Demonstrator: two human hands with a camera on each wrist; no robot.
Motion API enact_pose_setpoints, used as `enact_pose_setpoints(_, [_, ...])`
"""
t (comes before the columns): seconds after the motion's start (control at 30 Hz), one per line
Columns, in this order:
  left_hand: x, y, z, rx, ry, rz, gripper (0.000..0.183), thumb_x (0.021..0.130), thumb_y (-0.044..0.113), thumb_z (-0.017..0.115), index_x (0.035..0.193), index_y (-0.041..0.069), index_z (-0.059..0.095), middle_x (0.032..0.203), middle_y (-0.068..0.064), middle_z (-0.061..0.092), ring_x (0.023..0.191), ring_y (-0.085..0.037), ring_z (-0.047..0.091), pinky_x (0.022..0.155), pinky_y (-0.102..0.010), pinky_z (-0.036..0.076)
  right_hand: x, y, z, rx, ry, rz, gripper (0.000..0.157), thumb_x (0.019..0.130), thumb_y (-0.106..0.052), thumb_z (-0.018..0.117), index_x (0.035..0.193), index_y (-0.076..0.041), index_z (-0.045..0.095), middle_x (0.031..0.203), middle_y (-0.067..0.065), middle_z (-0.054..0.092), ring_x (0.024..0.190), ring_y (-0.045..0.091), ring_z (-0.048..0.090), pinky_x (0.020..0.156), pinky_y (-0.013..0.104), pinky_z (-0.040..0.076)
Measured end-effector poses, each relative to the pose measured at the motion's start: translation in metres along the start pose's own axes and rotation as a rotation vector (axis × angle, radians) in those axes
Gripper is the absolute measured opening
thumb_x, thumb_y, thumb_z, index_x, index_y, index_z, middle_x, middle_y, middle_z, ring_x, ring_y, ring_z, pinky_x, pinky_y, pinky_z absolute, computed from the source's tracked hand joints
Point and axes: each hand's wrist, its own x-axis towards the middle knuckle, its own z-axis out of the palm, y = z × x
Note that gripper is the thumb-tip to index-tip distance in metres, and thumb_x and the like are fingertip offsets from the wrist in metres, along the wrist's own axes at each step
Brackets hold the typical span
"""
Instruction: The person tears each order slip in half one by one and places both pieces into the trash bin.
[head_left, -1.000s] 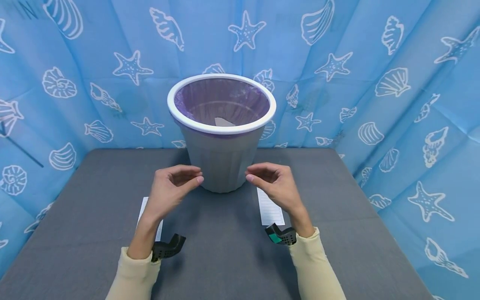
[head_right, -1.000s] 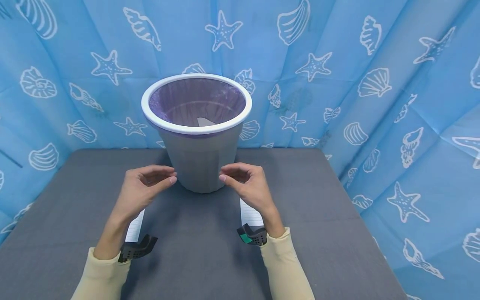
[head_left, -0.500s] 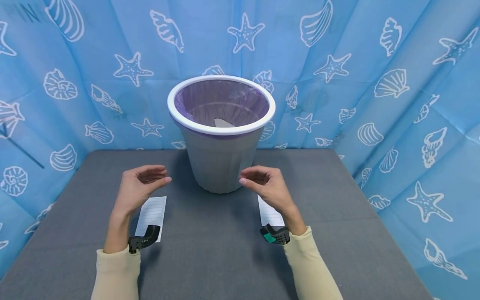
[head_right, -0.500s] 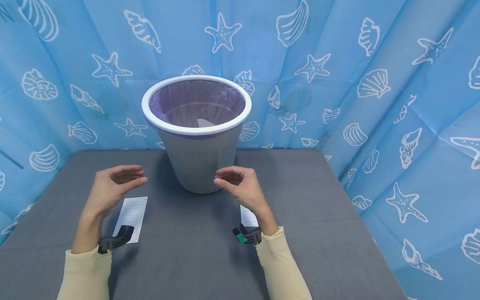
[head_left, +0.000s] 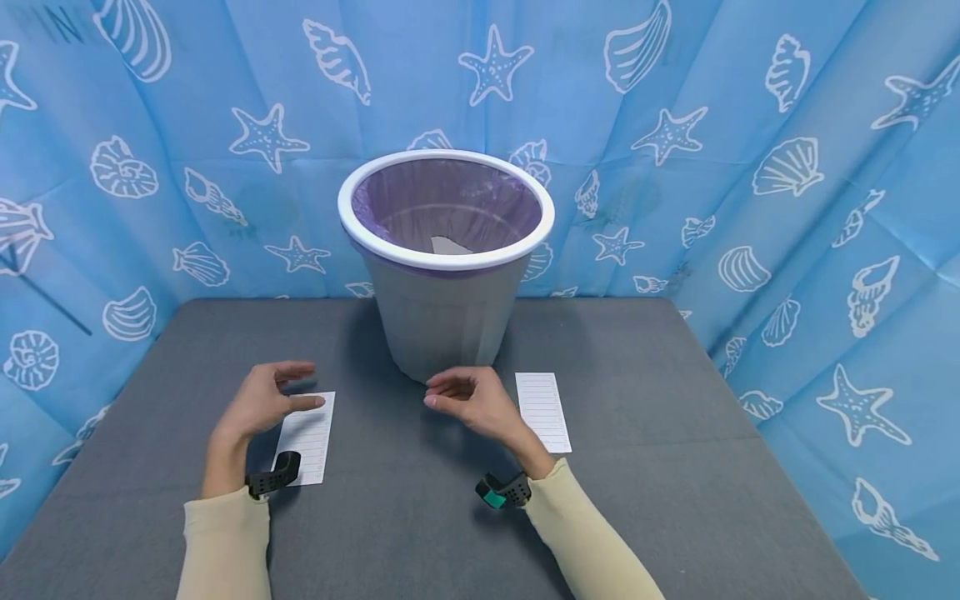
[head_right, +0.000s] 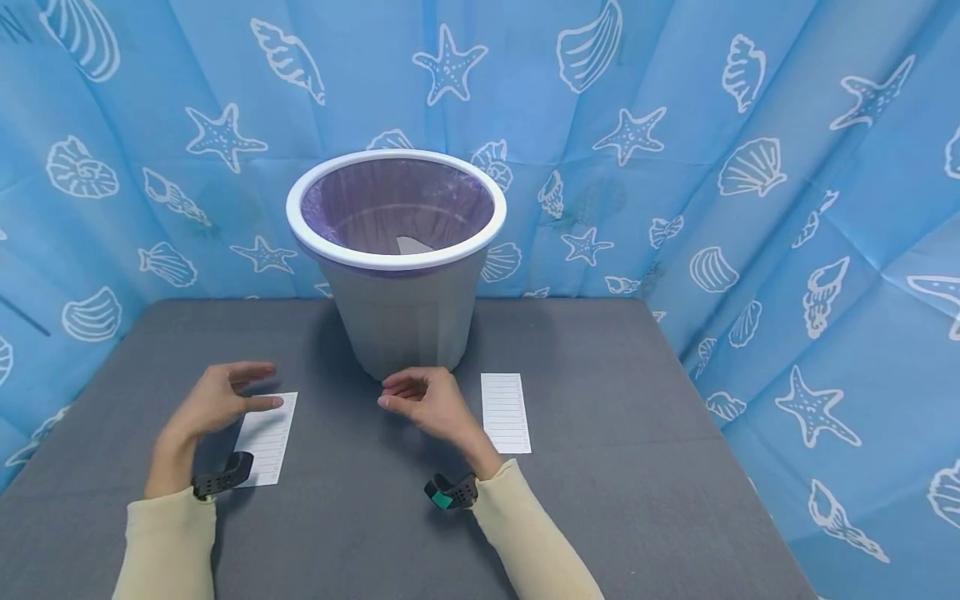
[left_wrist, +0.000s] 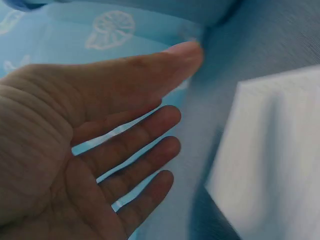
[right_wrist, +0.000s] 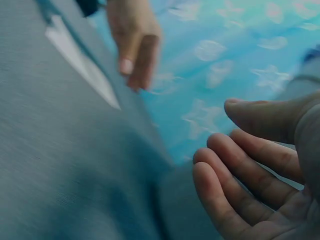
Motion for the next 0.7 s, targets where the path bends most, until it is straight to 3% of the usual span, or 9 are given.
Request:
enact_pose_setpoints(0.2, [0.004, -0.006, 0.008, 0.081, -0.097, 0.028, 0.069, 0.078, 0.011, 0.088, 0.136, -0.01, 0.056, 0.14, -0.035, 0.05, 0.133, -0.055, 0.039, 0.103, -0.069, 0.035, -0.001, 0.014, 0.039, 0.001, -0.083, 0.015, 0.03, 0.091, -0.009, 0.077, 0.115, 0.007, 0.07, 0.102, 0.013, 0.074, 0.09, 0.023, 0.071, 0.08, 0.031, 0.057])
enact_pose_setpoints(0.37, [0.006, -0.004, 0.013, 0.107, -0.122, 0.034, 0.067, 0.075, 0.003, 0.088, 0.133, -0.012, 0.058, 0.137, -0.036, 0.051, 0.13, -0.055, 0.042, 0.102, -0.067, 0.037, -0.005, 0.024, 0.064, 0.021, -0.12, 0.04, 0.03, 0.09, -0.008, 0.079, 0.115, 0.006, 0.071, 0.102, 0.015, 0.074, 0.088, 0.022, 0.071, 0.077, 0.027, 0.057])
enact_pose_setpoints(0.5, [0.008, -0.003, 0.017, 0.14, -0.122, 0.034, 0.06, 0.074, -0.001, 0.087, 0.128, -0.012, 0.062, 0.127, -0.034, 0.056, 0.119, -0.052, 0.051, 0.096, -0.063, 0.044, -0.007, 0.029, 0.073, 0.029, -0.121, 0.061, 0.029, 0.089, -0.006, 0.079, 0.114, 0.006, 0.071, 0.101, 0.016, 0.074, 0.087, 0.025, 0.071, 0.074, 0.023, 0.055])
enact_pose_setpoints(0.7, [0.01, 0.0, 0.018, 0.137, -0.135, -0.034, 0.048, 0.076, -0.002, 0.086, 0.12, -0.01, 0.068, 0.112, -0.025, 0.065, 0.101, -0.039, 0.059, 0.085, -0.054, 0.051, -0.006, 0.022, 0.073, 0.059, -0.118, 0.083, 0.029, 0.089, 0.003, 0.075, 0.114, 0.014, 0.068, 0.102, 0.024, 0.072, 0.09, 0.038, 0.069, 0.073, 0.022, 0.054])
